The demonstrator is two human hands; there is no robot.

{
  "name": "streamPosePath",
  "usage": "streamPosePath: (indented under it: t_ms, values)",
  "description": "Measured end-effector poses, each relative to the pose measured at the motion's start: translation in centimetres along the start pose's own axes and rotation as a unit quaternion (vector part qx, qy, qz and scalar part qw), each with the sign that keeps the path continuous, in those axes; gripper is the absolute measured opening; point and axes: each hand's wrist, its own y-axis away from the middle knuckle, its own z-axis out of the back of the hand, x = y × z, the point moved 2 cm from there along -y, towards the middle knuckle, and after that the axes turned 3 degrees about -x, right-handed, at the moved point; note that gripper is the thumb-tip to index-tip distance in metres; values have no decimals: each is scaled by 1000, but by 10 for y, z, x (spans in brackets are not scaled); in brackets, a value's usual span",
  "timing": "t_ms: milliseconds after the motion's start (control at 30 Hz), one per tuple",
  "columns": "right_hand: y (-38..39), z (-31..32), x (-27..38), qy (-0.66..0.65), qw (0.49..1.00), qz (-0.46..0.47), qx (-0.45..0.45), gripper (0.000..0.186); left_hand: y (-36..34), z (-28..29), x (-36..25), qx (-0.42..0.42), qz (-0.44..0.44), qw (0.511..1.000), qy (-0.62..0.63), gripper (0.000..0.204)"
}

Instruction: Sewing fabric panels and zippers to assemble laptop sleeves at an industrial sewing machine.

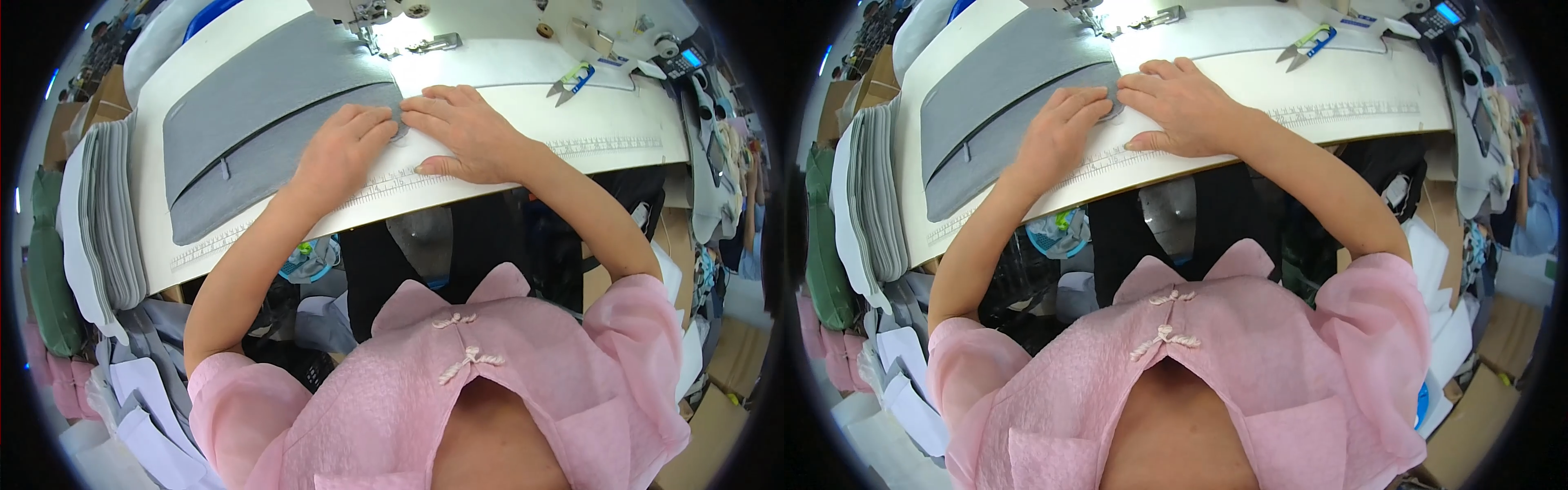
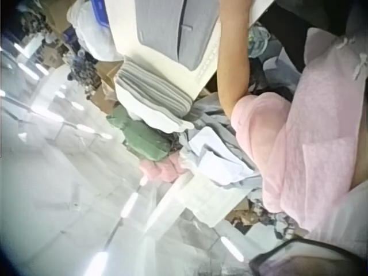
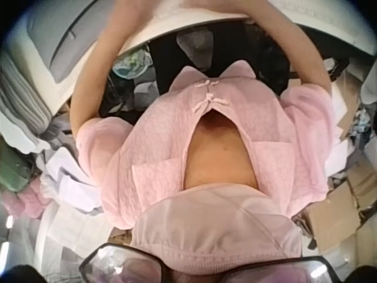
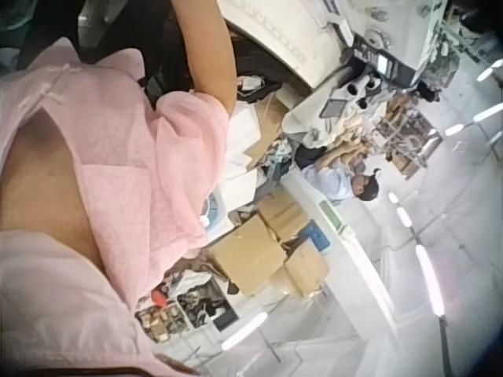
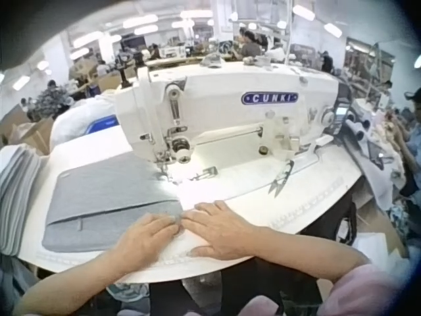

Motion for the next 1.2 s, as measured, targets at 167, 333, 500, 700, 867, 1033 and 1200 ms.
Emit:
streamPosePath:
  t_ms: [167, 333, 500, 700, 867, 1033, 1200]
  values:
    - [-14, 3, 0, -9, 1000, 12, -14, 49, 0, 1, 9, -40, -13, 999, 1, 23]
    - [-40, -8, -18, -26, 1000, -12, -7, 43, -11, -6, 40, -46, -68, 996, -17, 17]
    - [-54, -15, -22, 5, 997, -64, -36, 41, -27, -13, 65, -16, -42, 995, -93, 12]
    - [-50, -24, -31, -19, 993, -63, -94, 37, -30, -21, 70, -59, -24, 992, -105, 7]
    - [-51, -26, -33, -39, 990, -68, -118, 31, -32, -28, 70, -73, 3, 988, -133, 7]
    - [-50, -25, -42, -27, 989, -58, -133, 26, -42, -35, 54, -104, 47, 979, -171, 3]
    - [-51, -22, -39, -47, 989, -72, -120, 23, -42, -38, 49, -94, 81, 973, -195, 3]
